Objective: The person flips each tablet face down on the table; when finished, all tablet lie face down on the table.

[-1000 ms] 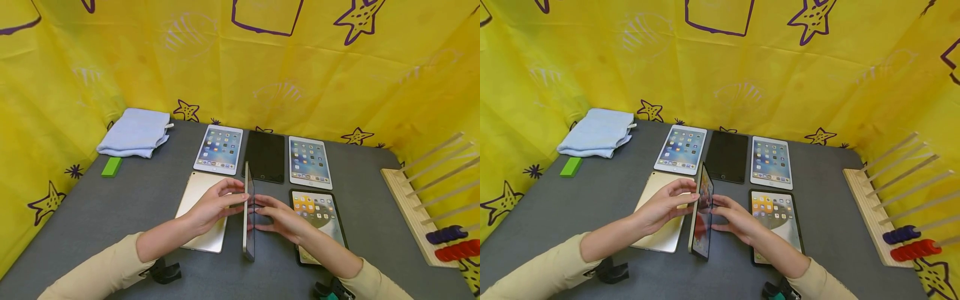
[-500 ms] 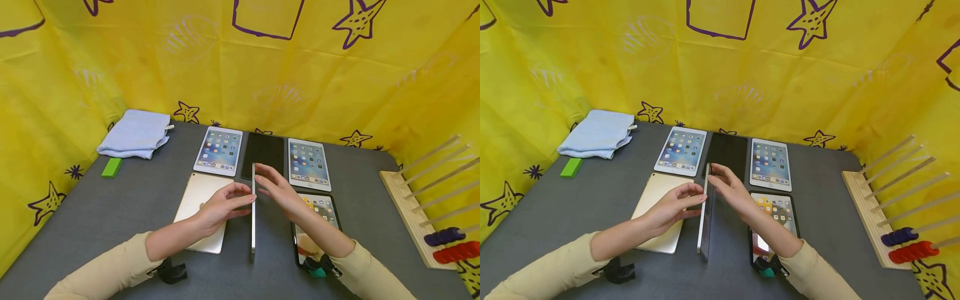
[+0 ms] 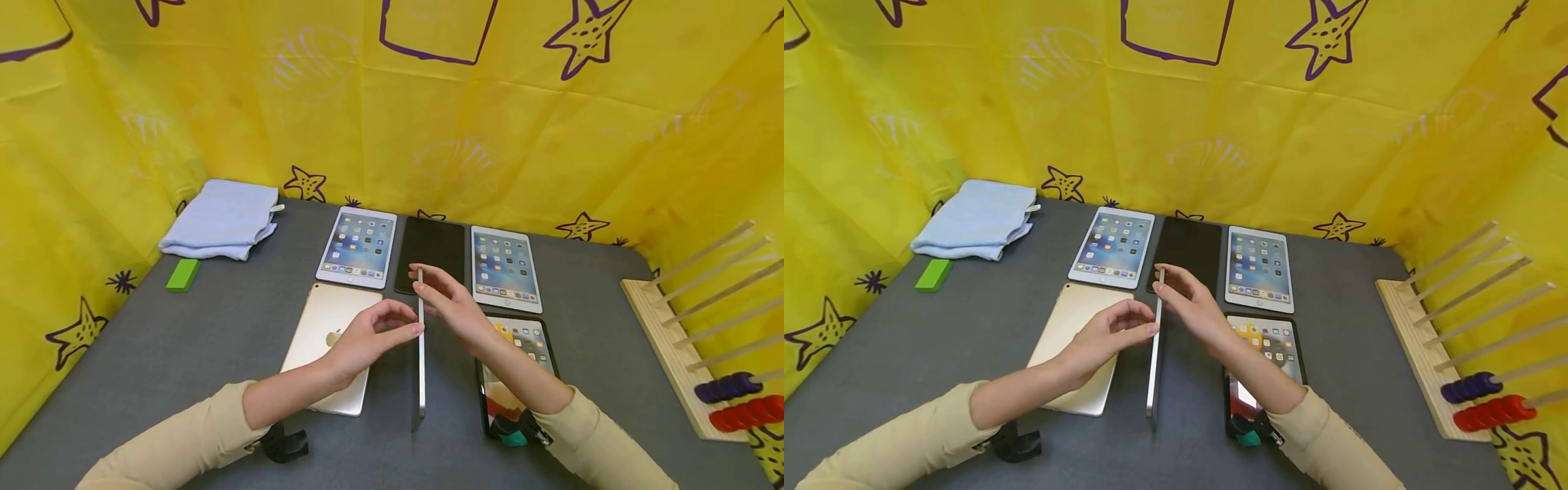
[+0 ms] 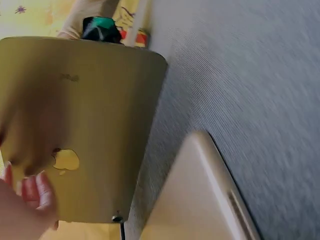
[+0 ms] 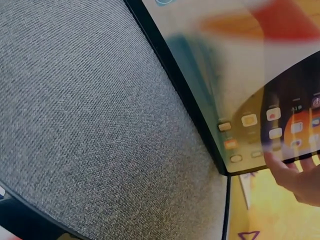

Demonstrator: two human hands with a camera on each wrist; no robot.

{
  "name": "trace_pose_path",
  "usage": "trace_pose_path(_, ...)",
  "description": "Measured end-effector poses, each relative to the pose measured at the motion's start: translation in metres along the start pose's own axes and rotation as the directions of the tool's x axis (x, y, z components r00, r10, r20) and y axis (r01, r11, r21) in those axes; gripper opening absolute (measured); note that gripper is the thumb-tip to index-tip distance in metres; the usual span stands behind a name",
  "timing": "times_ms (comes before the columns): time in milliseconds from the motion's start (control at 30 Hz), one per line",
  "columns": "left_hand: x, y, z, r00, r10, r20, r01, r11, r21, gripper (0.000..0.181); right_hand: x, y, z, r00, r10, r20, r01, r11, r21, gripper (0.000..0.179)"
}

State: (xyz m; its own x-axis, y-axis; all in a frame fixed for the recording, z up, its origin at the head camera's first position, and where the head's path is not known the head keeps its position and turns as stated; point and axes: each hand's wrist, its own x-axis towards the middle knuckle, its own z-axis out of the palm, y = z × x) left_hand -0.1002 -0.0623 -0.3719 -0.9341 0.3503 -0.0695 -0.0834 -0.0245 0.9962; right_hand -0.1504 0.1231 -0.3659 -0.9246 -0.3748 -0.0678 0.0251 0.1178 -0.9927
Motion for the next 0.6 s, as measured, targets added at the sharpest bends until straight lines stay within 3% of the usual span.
trace_pose_path(67,-0.0021,-0.001,-0.0007,0.986,0.166,0.008,-0.165,0.975,0.145,0.02,-0.0007,-0.0001,-0.001,1.0,0.004,0.009,-0.004,1.0,0.003,0.049)
trace_pose_path(100,-0.0035,-0.0011,-0.001,0.961,0.274,0.032,-0.274,0.933,0.232,0.017,-0.001,-0.0001,-0.0013,1.0,0.006,0.013,-0.006,1.0,0.005,0.049)
trace_pose_path(133,-0.0046,-0.0011,-0.0013,0.921,0.384,0.066,-0.385,0.871,0.306,0.015,-0.001,0.0001,-0.0015,1.0,0.006,0.02,-0.006,1.0,0.007,0.049)
trace_pose_path(167,-0.0057,-0.001,-0.0015,0.869,0.483,0.109,-0.488,0.795,0.36,0.013,-0.0009,0.0004,-0.0016,1.0,0.004,0.026,-0.004,1.0,0.006,0.049)
trace_pose_path(200,-0.0068,-0.0002,-0.0014,0.806,0.571,0.157,-0.58,0.707,0.405,0.013,-0.0009,0.0006,-0.0017,0.999,0.002,0.033,-0.002,1.0,0.008,0.049)
trace_pose_path(267,-0.0083,0.0013,-0.0012,0.689,0.679,0.252,-0.705,0.548,0.45,0.013,-0.0007,0.0016,-0.0016,0.999,-0.004,0.041,0.003,1.0,0.015,0.049)
trace_pose_path(300,-0.0089,0.0019,-0.001,0.642,0.707,0.296,-0.747,0.489,0.451,0.014,-0.0007,0.0021,-0.0015,0.999,-0.006,0.044,0.005,1.0,0.018,0.049)
trace_pose_path(333,-0.009,0.0019,-0.0007,0.615,0.719,0.324,-0.77,0.459,0.443,0.015,-0.0007,0.0026,-0.0014,0.999,-0.009,0.046,0.008,1.0,0.02,0.049)
trace_pose_path(400,-0.0094,0.0014,-0.0005,0.589,0.726,0.356,-0.793,0.435,0.426,0.015,-0.0011,0.003,-0.0012,0.999,-0.011,0.047,0.01,1.0,0.022,0.047)
trace_pose_path(600,-0.0105,-0.0016,-0.0002,0.578,0.713,0.396,-0.809,0.434,0.398,0.013,-0.002,0.0047,-0.0039,0.998,-0.021,0.063,0.019,0.999,0.034,0.046)
